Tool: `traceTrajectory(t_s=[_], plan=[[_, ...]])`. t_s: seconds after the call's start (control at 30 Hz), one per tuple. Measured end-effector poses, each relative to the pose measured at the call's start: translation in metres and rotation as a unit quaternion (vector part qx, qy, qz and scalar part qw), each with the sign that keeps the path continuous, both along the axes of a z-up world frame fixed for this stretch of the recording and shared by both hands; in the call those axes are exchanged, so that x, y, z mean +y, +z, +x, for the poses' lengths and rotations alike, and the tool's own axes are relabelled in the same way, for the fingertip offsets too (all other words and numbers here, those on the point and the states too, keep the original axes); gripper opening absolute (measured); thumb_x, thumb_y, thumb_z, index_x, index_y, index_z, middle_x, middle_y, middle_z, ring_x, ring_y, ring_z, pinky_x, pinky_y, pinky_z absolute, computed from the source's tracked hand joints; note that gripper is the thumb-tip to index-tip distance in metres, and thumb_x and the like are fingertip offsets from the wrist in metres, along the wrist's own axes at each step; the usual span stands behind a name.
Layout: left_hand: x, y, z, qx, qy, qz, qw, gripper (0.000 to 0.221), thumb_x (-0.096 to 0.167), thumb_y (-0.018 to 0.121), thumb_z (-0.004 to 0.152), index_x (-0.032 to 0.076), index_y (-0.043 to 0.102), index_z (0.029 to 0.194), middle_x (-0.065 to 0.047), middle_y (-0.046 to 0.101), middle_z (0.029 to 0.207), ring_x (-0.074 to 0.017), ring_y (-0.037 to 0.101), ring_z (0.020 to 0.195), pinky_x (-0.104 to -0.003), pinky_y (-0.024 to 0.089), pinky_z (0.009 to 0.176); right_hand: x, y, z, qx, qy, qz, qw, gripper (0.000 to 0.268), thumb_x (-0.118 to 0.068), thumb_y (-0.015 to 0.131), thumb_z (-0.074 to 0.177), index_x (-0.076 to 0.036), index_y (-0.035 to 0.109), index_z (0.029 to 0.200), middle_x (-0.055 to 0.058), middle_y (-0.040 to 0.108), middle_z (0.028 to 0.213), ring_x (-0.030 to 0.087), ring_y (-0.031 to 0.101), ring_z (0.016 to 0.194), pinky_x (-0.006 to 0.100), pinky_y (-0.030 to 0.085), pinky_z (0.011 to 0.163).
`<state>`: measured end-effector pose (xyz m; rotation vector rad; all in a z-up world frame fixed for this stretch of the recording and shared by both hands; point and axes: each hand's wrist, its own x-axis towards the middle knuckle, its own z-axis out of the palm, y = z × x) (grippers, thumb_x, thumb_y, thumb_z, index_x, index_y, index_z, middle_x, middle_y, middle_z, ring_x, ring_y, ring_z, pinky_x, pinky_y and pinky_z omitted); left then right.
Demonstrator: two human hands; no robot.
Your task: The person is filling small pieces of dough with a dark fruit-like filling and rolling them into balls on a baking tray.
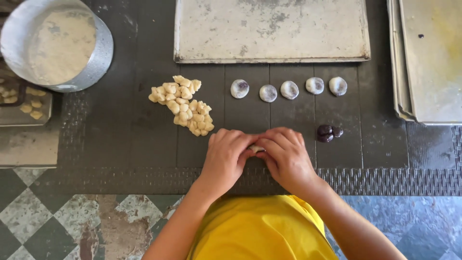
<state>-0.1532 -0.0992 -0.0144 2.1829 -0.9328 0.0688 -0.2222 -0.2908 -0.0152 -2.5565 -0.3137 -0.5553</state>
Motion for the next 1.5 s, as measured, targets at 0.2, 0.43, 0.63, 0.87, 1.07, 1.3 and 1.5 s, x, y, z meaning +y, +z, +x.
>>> traceTrajectory(t_s=[0.2,0.43,0.63,0.87,1.07,1.3,1.5], plan=[[0.0,0.011,-0.02,0.283,0.036,-0.269,0.92,0.02,0.003,0.081,0.091,0.007,0.079,0.111,-0.008,0.076,0.092,-0.0152,0.076,0.081,-0.028,0.064,0.076,0.013,0.034,-0.016,0.085,0.016,0.399,0.913,0.04,0.0,0.092,0.074,0.001,0.081,0.113,0.012,0.073,0.097,0.021,0.08,0.078,0.032,0.068,0.075],[-0.011,0.038,-0.022,0.417,0.028,-0.355,0.836,0.049,-0.002,0.079,0.09,-0.003,0.067,0.138,-0.021,0.078,0.112,-0.0191,0.079,0.097,-0.033,0.066,0.089,-0.003,-0.009,-0.002,0.132,-0.032,0.68,0.72,0.017,0.012,0.075,0.086,0.016,0.072,0.103,0.023,0.068,0.086,0.034,0.079,0.064,0.047,0.071,0.054],[-0.033,0.024,-0.016,0.196,0.081,-0.305,0.928,0.021,0.013,0.086,0.091,0.011,0.083,0.112,-0.01,0.072,0.1,-0.0174,0.076,0.077,-0.029,0.064,0.069,0.005,-0.012,0.002,0.228,-0.107,0.762,0.597,0.01,-0.004,0.067,0.096,0.003,0.065,0.103,0.016,0.063,0.064,0.023,0.066,0.043,0.037,0.058,0.038],[-0.01,0.0,-0.01,0.153,0.059,-0.227,0.96,0.019,0.017,0.088,0.087,0.018,0.083,0.105,-0.002,0.083,0.106,-0.0218,0.078,0.096,-0.032,0.06,0.083,0.0,0.004,-0.013,0.185,-0.06,0.458,0.867,0.028,-0.009,0.082,0.089,0.003,0.078,0.113,0.016,0.079,0.087,0.029,0.079,0.075,0.041,0.066,0.07],[-0.012,-0.008,-0.01,-0.091,0.017,-0.033,0.995,0.017,0.032,0.079,0.095,0.02,0.08,0.106,0.004,0.078,0.114,-0.0213,0.066,0.1,-0.039,0.046,0.085,0.003,-0.004,-0.01,0.0,-0.06,0.049,0.997,0.027,-0.005,0.072,0.096,-0.007,0.078,0.122,0.007,0.071,0.093,0.028,0.072,0.082,0.039,0.063,0.073],[-0.027,-0.023,-0.006,0.019,0.031,-0.122,0.992,0.025,0.017,0.087,0.085,0.022,0.074,0.106,0.011,0.076,0.083,-0.0154,0.07,0.08,-0.031,0.051,0.079,-0.006,0.003,-0.009,0.021,-0.089,0.125,0.988,0.022,-0.012,0.087,0.085,-0.018,0.084,0.106,-0.008,0.079,0.087,0.015,0.074,0.074,0.032,0.06,0.07],[-0.017,0.005,-0.013,0.029,0.003,-0.163,0.986,0.044,-0.008,0.056,0.097,0.01,0.063,0.137,-0.011,0.075,0.097,-0.0334,0.076,0.089,-0.046,0.059,0.079,-0.036,0.068,0.069,0.501,0.002,0.135,0.855,0.049,-0.03,0.08,0.087,-0.013,0.066,0.13,0.011,0.082,0.088,0.031,0.075,0.09,0.047,0.056,0.092]])
